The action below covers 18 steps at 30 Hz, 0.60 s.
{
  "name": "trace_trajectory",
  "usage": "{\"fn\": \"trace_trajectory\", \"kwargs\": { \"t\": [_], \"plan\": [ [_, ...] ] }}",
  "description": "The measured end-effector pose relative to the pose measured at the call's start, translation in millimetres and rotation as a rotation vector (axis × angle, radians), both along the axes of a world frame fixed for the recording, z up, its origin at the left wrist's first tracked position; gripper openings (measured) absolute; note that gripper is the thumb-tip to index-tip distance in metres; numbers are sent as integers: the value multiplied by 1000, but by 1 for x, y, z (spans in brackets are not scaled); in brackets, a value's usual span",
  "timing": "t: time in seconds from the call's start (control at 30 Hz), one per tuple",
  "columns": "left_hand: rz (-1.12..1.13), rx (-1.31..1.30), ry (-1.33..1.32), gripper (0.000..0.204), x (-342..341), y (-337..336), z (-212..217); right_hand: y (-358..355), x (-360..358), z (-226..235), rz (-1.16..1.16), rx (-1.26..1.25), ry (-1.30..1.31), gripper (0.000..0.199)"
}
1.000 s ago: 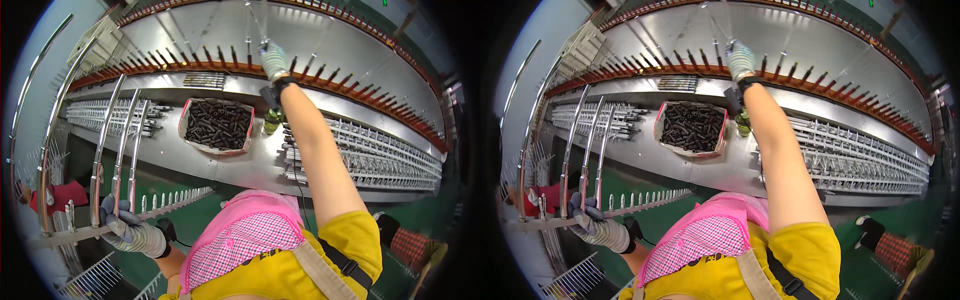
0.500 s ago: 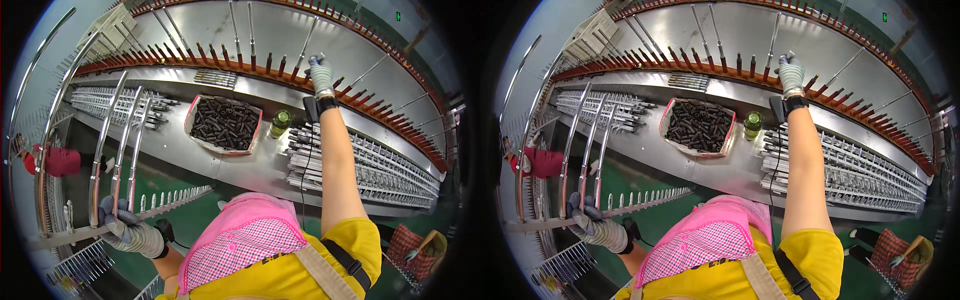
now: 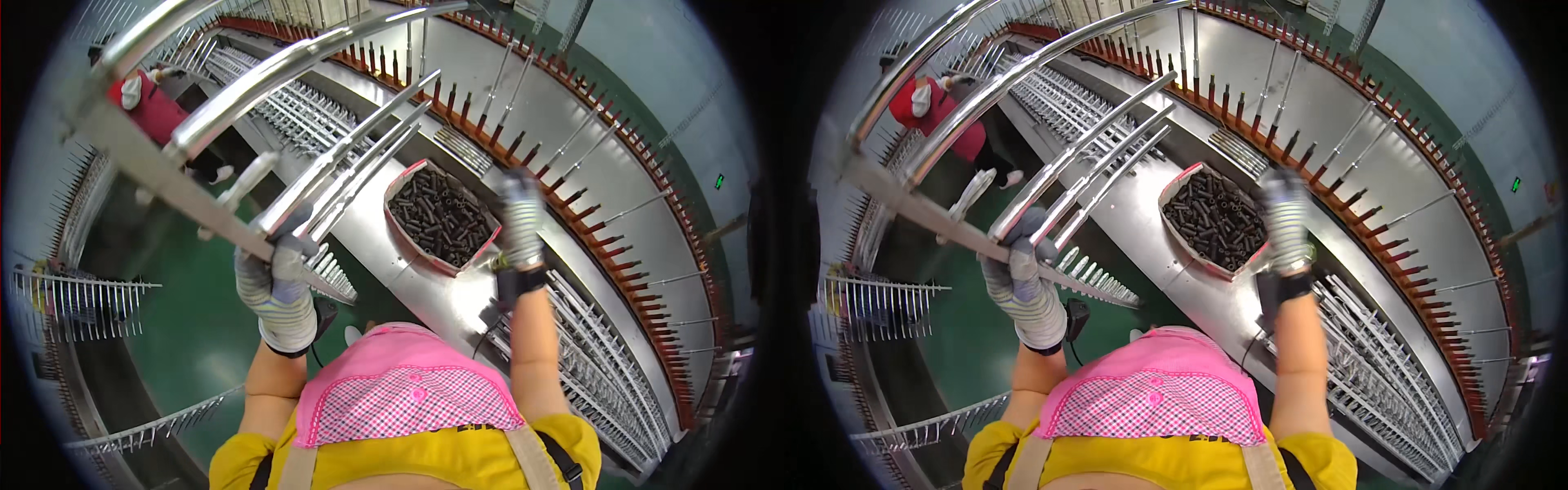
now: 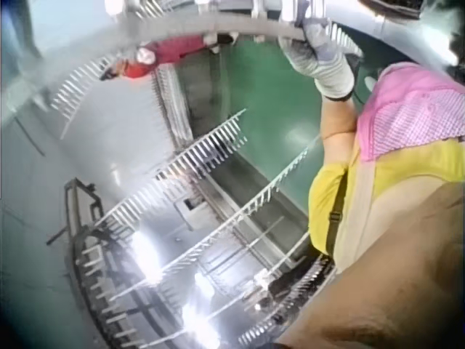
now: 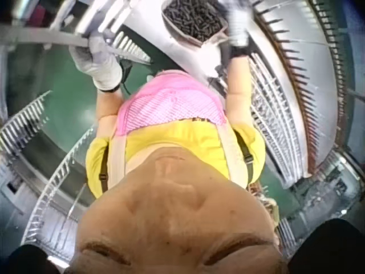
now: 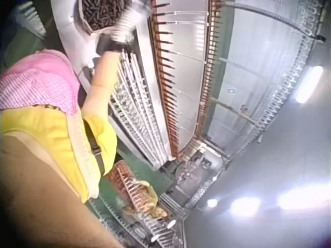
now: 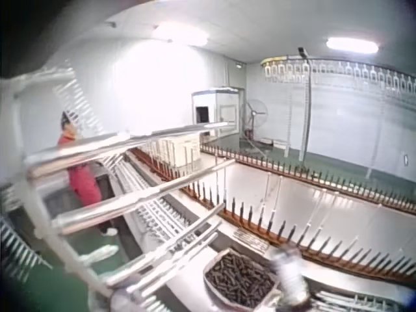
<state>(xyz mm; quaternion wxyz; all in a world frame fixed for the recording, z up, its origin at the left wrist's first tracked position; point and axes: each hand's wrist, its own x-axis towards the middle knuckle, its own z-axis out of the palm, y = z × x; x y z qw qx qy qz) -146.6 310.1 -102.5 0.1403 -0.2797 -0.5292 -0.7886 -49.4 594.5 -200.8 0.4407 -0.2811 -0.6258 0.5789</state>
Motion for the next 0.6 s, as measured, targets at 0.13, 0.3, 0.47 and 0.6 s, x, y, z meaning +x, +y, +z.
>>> {"fn": "trace_trajectory", "kwargs": {
  "t": [0.13, 0.3, 0.47, 0.6],
  "plan": [
    [-79, -125, 22, 28, -9, 4, -2, -142, -30, 72, 831, -555, 104, 43],
    [-224, -124, 60, 31, -3, 18, -3, -170, -48, 80, 980, -946, 448, 26],
    [-92, -92, 78, 32, -11, 30, -11, -141, -30, 99, 846, -913, 605, 23],
    [-307, -45, -183, 28, 8, 42, 5, -156, -38, 111, 898, -957, 542, 25]
  ]
}}
